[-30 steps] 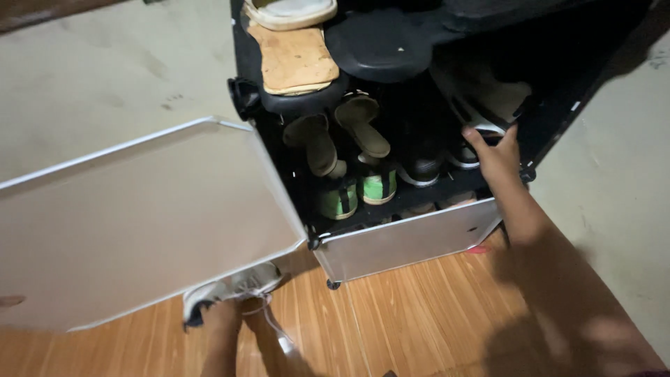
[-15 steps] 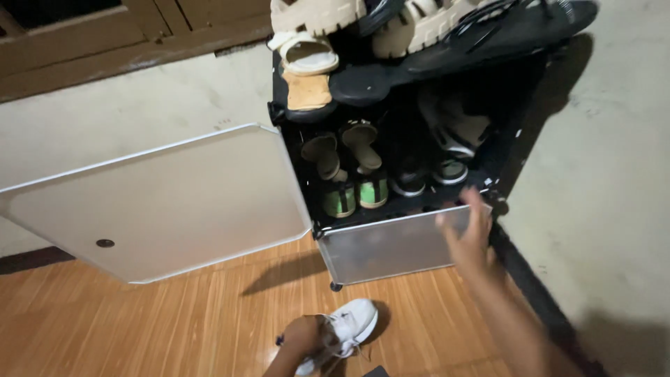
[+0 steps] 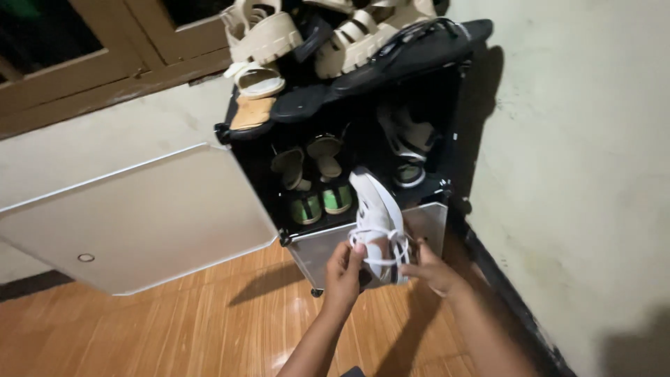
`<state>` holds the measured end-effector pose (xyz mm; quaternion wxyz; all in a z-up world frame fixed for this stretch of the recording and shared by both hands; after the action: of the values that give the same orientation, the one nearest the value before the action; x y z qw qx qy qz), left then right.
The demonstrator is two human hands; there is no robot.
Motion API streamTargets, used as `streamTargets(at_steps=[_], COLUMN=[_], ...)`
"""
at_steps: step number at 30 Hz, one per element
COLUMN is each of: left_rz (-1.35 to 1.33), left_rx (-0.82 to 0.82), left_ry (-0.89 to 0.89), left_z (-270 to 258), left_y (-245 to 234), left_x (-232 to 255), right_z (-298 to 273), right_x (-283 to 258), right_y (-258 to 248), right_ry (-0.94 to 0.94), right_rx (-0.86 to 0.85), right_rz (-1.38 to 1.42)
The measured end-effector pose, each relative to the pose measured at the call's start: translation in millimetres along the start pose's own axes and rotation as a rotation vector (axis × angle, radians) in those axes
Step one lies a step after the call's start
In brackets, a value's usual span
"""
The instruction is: The person gathers shoes from the floor and places them on a multi-tier shoe rack. They handle sneakers, sandals, and flip-flops one at a time, pairing them and arranging them on the rack shelves.
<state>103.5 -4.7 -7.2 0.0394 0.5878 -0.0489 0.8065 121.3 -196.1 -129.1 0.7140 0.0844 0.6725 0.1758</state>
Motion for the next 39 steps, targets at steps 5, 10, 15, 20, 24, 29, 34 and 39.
streamTargets(at_steps=[5, 10, 15, 20, 24, 29, 34, 39], left_rz=[-0.150, -0.228, 0.330, 0.013, -0.336, -0.255, -0.217, -0.081], left_rx=[0.014, -0.074, 0.073, -0.267, -0.198, -0.071, -0.121, -0.258], left_ry=[-0.065, -0.052, 0.472, 0.052, -0.136, -0.143, -0.207, -0.288], left_z=[8.9, -3.5, -9.2, 2.2, 5.1, 15.6, -4.1, -40.7], left_y=[39.6, 57.5, 38.7, 64.3, 54.5, 17.7, 26.9, 62.2], left_x=[-7.2, 20.5, 106.8, 77.0, 41.9, 10.1, 15.6, 0.9], right_z=[-19.0, 7.4, 22.9, -36.9, -3.2, -29.8, -46.9, -37.0], right_x=[-48.8, 4.9, 15.4, -89.2, -24.7, -102.8, -147.5, -127.7], right_y=[19.1, -9.9, -28.8, 58.5, -7.3, -11.7, 0.4, -31.2], right_ry=[-0.082, -0.060, -0.085, 0.072, 0.017, -0.211, -0.244, -0.329], right_rx=[0.165, 0.145, -0.019, 0.073, 0.325, 0.371, 0.299, 0.365], right_rz=[0.176, 0.463, 0.460, 0.542, 0.092, -0.056, 0.140, -0.019])
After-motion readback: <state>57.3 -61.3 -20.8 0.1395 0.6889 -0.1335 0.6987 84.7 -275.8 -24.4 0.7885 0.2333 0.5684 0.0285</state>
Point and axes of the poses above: each hand's wrist, its own z-axis towards the middle knuckle, its own y-axis out of the palm, x = y × z, the point moved 10 cm from there along z, towards the middle knuckle, and after that the axes turned 1 degree about -z, right-handed, at the moved point
